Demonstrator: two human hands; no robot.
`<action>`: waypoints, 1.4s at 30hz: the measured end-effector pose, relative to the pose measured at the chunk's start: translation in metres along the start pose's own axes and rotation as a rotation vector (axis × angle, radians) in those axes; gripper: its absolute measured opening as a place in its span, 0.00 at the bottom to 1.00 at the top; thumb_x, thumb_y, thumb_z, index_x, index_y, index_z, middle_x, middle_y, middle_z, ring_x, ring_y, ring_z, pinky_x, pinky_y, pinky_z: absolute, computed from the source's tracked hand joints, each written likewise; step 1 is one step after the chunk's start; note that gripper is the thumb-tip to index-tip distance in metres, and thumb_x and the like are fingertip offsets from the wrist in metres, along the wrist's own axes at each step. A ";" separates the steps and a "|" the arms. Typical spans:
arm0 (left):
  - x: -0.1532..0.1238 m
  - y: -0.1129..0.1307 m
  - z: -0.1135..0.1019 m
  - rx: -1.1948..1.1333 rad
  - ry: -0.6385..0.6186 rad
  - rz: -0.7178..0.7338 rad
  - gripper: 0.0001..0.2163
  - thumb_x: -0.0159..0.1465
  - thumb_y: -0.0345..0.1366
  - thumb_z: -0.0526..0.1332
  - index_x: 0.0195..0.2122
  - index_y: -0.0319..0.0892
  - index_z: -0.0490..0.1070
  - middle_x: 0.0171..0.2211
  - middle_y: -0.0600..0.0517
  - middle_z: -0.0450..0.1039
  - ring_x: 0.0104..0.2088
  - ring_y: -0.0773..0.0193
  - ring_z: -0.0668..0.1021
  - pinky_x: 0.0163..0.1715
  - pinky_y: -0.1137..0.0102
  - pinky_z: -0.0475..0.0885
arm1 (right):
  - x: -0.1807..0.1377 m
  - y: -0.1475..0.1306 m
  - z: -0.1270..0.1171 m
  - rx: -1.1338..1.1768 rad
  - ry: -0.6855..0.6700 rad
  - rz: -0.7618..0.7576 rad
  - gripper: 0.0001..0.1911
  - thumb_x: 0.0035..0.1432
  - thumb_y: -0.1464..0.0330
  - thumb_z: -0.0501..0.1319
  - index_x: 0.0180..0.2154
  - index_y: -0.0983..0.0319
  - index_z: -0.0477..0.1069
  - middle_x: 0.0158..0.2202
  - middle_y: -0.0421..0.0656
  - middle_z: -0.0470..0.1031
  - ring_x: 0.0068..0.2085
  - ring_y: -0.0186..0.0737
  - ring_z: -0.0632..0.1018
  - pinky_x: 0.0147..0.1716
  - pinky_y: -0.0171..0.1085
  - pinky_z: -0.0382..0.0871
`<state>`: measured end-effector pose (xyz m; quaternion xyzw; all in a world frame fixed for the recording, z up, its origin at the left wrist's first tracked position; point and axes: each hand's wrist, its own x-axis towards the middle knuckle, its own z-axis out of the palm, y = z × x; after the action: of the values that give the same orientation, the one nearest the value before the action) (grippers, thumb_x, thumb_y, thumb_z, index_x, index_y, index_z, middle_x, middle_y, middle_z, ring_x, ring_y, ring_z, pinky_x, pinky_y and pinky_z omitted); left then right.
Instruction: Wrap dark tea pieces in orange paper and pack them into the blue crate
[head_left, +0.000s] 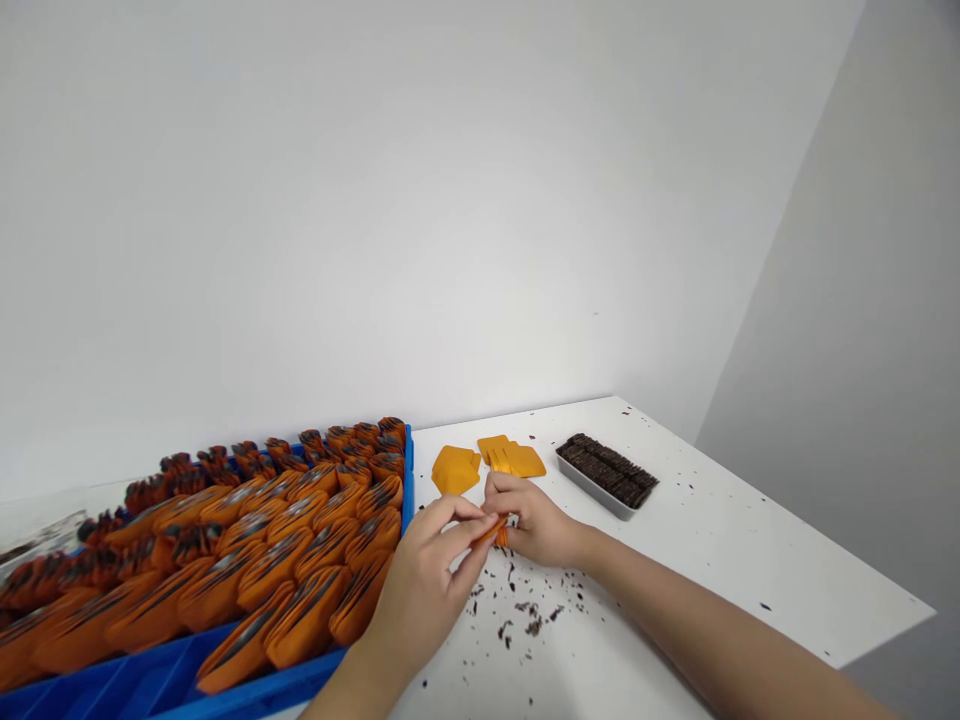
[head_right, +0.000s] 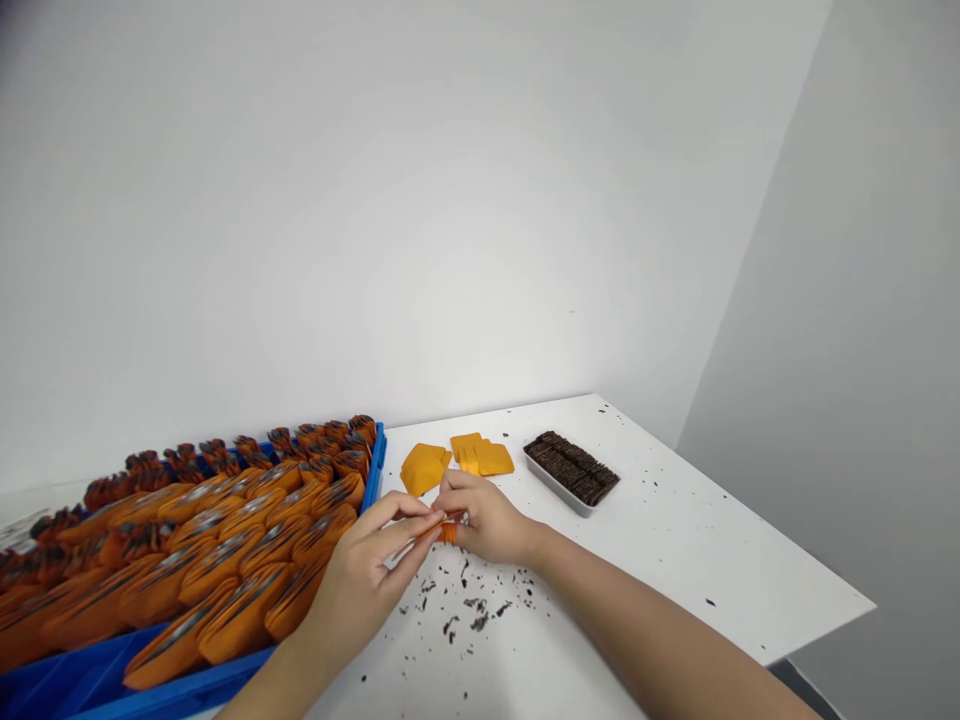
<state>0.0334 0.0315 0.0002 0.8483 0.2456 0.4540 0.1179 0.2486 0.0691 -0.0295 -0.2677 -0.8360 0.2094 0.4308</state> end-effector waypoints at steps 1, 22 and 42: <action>0.000 0.000 0.000 0.005 -0.001 0.000 0.10 0.75 0.29 0.63 0.53 0.45 0.81 0.44 0.47 0.78 0.44 0.58 0.81 0.44 0.62 0.79 | -0.001 0.002 0.000 -0.024 -0.002 -0.012 0.13 0.70 0.65 0.66 0.32 0.60 0.71 0.34 0.38 0.63 0.33 0.35 0.68 0.33 0.35 0.63; 0.002 0.009 -0.001 0.099 -0.008 0.106 0.15 0.73 0.22 0.61 0.56 0.45 0.78 0.45 0.46 0.76 0.47 0.55 0.76 0.48 0.59 0.77 | -0.002 0.006 0.002 -0.109 0.069 -0.072 0.10 0.67 0.71 0.64 0.32 0.58 0.69 0.33 0.40 0.66 0.34 0.40 0.69 0.32 0.38 0.62; 0.004 -0.001 -0.003 -0.039 0.102 0.075 0.09 0.69 0.24 0.68 0.38 0.46 0.83 0.36 0.51 0.83 0.49 0.52 0.86 0.57 0.50 0.83 | 0.009 -0.025 -0.058 -0.341 -0.170 0.037 0.18 0.61 0.64 0.70 0.52 0.56 0.74 0.45 0.45 0.74 0.42 0.44 0.75 0.37 0.40 0.69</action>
<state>0.0322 0.0342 0.0040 0.8302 0.2106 0.5055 0.1048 0.2856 0.0623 0.0217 -0.3334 -0.8877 0.0943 0.3031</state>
